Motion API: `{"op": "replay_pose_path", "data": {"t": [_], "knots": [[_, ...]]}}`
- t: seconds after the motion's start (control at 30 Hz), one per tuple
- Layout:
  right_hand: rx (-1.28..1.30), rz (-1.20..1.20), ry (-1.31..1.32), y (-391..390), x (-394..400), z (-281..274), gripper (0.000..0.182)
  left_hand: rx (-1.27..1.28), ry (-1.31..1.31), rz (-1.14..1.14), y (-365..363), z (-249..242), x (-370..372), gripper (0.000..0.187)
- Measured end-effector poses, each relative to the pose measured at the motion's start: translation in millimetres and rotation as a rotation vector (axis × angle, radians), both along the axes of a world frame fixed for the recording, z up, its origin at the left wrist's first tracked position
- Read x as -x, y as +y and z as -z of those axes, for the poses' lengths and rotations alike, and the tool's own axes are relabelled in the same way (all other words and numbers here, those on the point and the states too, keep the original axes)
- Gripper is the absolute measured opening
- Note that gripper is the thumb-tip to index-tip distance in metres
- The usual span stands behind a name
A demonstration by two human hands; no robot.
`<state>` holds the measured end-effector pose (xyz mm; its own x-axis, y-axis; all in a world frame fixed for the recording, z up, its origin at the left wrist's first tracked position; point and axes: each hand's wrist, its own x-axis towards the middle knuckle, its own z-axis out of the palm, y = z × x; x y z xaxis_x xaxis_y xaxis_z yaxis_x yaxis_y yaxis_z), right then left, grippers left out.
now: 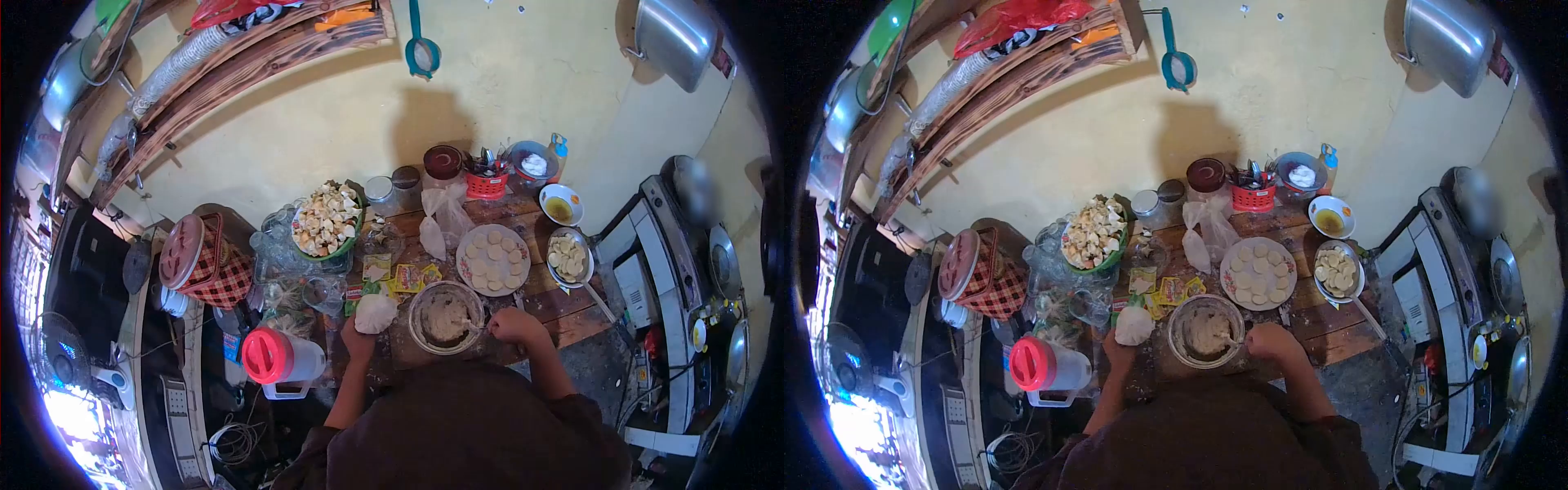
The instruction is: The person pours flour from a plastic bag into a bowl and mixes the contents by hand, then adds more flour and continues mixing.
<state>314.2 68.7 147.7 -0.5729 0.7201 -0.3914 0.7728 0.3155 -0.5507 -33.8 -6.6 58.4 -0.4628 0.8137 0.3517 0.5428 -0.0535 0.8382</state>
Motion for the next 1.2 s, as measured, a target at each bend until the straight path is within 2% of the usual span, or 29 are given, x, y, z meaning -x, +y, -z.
{"op": "replay_pose_path", "data": {"t": [0.07,0.17,0.23,0.27,0.33,0.43,0.67,1.2], "knots": [[0.034,-0.018,-0.089,1.2,2.9,-7.4,0.022,-0.013,0.01,0.041,2.5,-26.3,-11.3,0.031],[0.008,-0.006,-0.111,1.0,3.0,-1.5,0.023,0.018,0.157,0.025,7.2,-62.0,-29.1,0.031],[0.016,0.022,-0.108,1.3,2.2,10.2,0.024,0.042,0.368,0.072,12.6,-69.2,-34.7,0.036],[0.022,0.047,-0.106,1.5,1.3,14.5,0.024,0.042,0.37,0.074,16.9,-70.9,-36.5,0.036],[0.006,0.04,-0.123,-0.1,3.2,6.3,0.024,-0.105,0.474,0.267,22.9,-73.0,-40.8,0.044],[-0.02,0.017,-0.12,-2.1,2.7,-3.2,0.024,-0.075,0.542,0.27,23.7,-72.5,-52.0,0.048],[-0.038,0.047,-0.076,-2.9,-1.8,12.0,0.023,-0.036,0.557,0.267,26.4,-74.3,-59.8,0.051],[0.021,0.046,-0.123,-0.8,3.1,9.4,0.024,-0.103,0.548,0.283,28.3,-84.3,-68.2,0.039]]}}
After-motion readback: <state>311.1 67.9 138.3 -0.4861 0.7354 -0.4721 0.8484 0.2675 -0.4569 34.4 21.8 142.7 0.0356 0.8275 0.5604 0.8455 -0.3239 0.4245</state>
